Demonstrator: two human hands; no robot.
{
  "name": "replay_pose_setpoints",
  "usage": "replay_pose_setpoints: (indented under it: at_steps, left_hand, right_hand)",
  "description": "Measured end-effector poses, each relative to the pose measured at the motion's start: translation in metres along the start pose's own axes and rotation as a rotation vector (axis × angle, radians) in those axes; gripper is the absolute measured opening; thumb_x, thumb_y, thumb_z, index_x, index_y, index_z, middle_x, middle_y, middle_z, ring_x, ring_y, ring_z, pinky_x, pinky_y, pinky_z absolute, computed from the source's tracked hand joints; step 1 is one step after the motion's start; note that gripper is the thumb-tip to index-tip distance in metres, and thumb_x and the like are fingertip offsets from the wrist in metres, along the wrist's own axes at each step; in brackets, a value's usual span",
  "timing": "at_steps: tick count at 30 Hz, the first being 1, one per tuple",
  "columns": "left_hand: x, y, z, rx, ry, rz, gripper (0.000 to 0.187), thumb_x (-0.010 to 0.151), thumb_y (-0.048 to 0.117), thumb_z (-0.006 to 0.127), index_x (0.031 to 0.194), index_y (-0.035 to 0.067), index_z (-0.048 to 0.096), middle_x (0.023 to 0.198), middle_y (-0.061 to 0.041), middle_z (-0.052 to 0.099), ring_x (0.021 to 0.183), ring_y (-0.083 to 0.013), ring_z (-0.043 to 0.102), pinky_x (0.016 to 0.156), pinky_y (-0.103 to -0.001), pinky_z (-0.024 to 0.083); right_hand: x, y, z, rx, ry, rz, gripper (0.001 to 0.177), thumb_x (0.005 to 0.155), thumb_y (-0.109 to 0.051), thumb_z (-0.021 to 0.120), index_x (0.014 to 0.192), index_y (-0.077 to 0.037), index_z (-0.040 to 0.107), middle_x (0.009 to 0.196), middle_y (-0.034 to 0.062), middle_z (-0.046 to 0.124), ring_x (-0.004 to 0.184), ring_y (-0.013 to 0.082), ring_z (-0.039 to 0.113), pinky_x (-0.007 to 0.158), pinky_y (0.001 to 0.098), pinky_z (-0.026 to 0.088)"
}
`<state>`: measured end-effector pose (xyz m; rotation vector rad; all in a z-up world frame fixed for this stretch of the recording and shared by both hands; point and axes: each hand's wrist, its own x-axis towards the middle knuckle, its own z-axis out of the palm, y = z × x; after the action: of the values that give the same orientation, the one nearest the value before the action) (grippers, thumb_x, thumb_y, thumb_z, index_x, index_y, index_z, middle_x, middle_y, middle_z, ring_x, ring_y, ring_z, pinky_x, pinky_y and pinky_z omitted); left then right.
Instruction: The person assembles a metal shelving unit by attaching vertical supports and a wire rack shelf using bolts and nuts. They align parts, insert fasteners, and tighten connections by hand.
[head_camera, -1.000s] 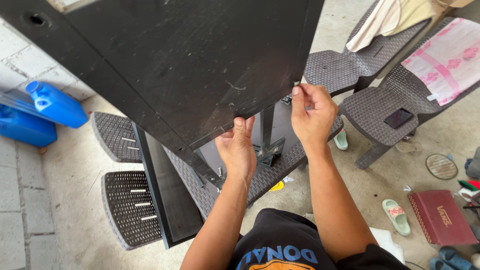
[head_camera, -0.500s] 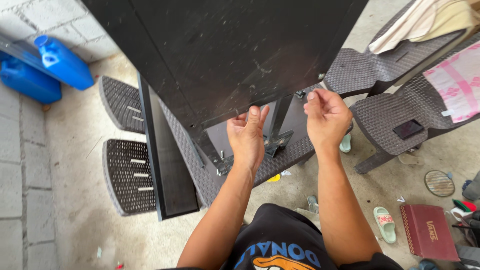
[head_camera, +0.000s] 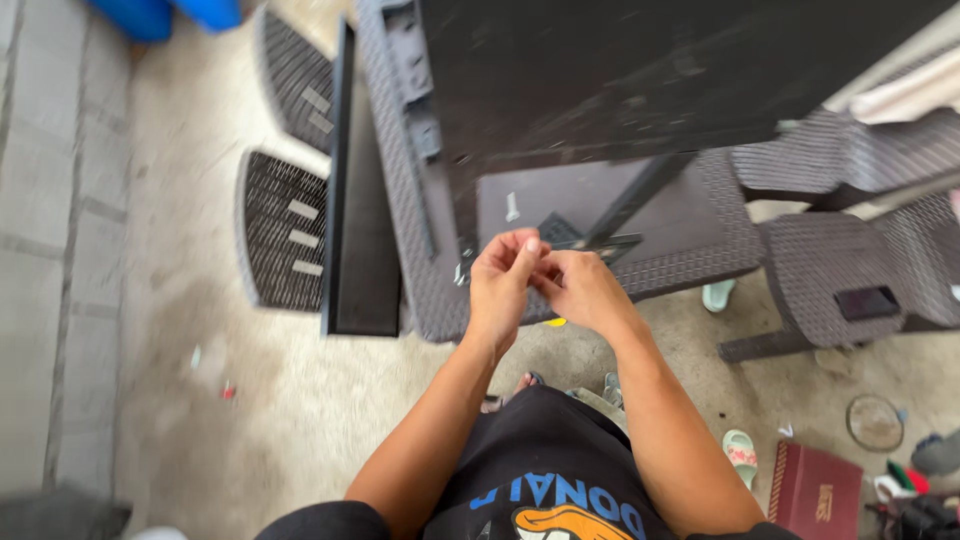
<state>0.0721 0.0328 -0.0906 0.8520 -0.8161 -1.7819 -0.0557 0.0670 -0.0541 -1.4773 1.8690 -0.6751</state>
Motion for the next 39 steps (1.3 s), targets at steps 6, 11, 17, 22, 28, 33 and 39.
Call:
replay_pose_setpoints:
  at_steps: [6, 11, 17, 22, 28, 33, 39]
  left_hand:
    - [-0.034, -0.010, -0.092, 0.158, 0.306, -0.071, 0.016, 0.095, 0.017, 0.073, 0.098, 0.003, 0.069, 0.085, 0.001, 0.068, 0.071, -0.0073, 0.060, 0.061, -0.023, 0.049]
    - [-0.027, -0.012, -0.150, 0.196, 0.416, -0.105, 0.014, 0.093, 0.018, 0.072, 0.099, 0.006, 0.069, 0.083, 0.002, 0.068, 0.067, -0.0058, 0.058, 0.057, -0.021, 0.048]
    - [0.021, -0.015, -0.196, 0.721, 0.219, 0.017, 0.030, 0.088, 0.018, 0.079, 0.113, 0.004, 0.073, 0.088, -0.004, 0.074, 0.079, -0.0132, 0.069, 0.070, -0.028, 0.057]
    - [0.074, -0.020, -0.222, 1.217, -0.035, -0.098, 0.041, 0.083, 0.023, 0.079, 0.122, 0.015, 0.068, 0.103, -0.010, 0.073, 0.094, -0.0283, 0.071, 0.082, -0.041, 0.055]
    - [0.116, -0.032, -0.238, 1.459, -0.423, -0.055, 0.053, 0.081, 0.019, 0.078, 0.131, 0.015, 0.062, 0.117, -0.015, 0.066, 0.106, -0.0383, 0.065, 0.088, -0.048, 0.053]
    - [0.131, -0.039, -0.242, 1.549, -0.548, -0.101, 0.047, 0.088, 0.023, 0.074, 0.134, 0.022, 0.062, 0.114, -0.015, 0.065, 0.102, -0.0409, 0.066, 0.086, -0.051, 0.054]
    - [0.132, -0.062, -0.258, 1.440, -0.475, 0.081, 0.043, 0.081, 0.018, 0.080, 0.122, 0.012, 0.068, 0.107, -0.017, 0.066, 0.099, -0.0384, 0.067, 0.085, -0.048, 0.054]
  right_hand:
    - [0.009, -0.008, 0.056, -0.062, -0.235, 0.000, 0.020, 0.087, -0.022, 0.072, 0.095, -0.005, 0.077, 0.077, 0.0122, 0.076, 0.065, 0.0235, 0.072, 0.064, 0.0370, 0.055]
    - [0.019, -0.005, 0.100, -0.016, -0.138, -0.021, 0.023, 0.085, -0.027, 0.075, 0.094, -0.006, 0.079, 0.076, 0.0122, 0.076, 0.067, 0.0233, 0.073, 0.065, 0.0372, 0.055]
    - [0.033, -0.003, 0.144, -0.055, -0.019, 0.112, 0.024, 0.086, -0.029, 0.075, 0.092, -0.006, 0.079, 0.077, 0.0121, 0.076, 0.069, 0.0241, 0.073, 0.067, 0.0382, 0.056]
    - [0.030, -0.008, 0.179, 0.135, 0.098, 0.307, 0.023, 0.089, -0.026, 0.073, 0.097, -0.005, 0.077, 0.075, 0.0127, 0.076, 0.065, 0.0225, 0.072, 0.063, 0.0359, 0.056]
    - [0.014, -0.028, 0.221, 0.247, 0.353, 0.392, 0.021, 0.089, -0.022, 0.072, 0.096, -0.003, 0.077, 0.078, 0.0100, 0.077, 0.068, 0.0172, 0.072, 0.063, 0.0316, 0.056]
    - [0.008, -0.039, 0.235, 0.185, 0.390, 0.455, 0.022, 0.088, -0.022, 0.073, 0.096, -0.003, 0.077, 0.080, 0.0108, 0.077, 0.068, 0.0165, 0.074, 0.065, 0.0319, 0.057]
    - [0.010, -0.037, 0.240, 0.152, 0.355, 0.502, 0.021, 0.088, -0.023, 0.072, 0.097, -0.004, 0.077, 0.080, 0.0102, 0.077, 0.068, 0.0185, 0.073, 0.066, 0.0327, 0.056]
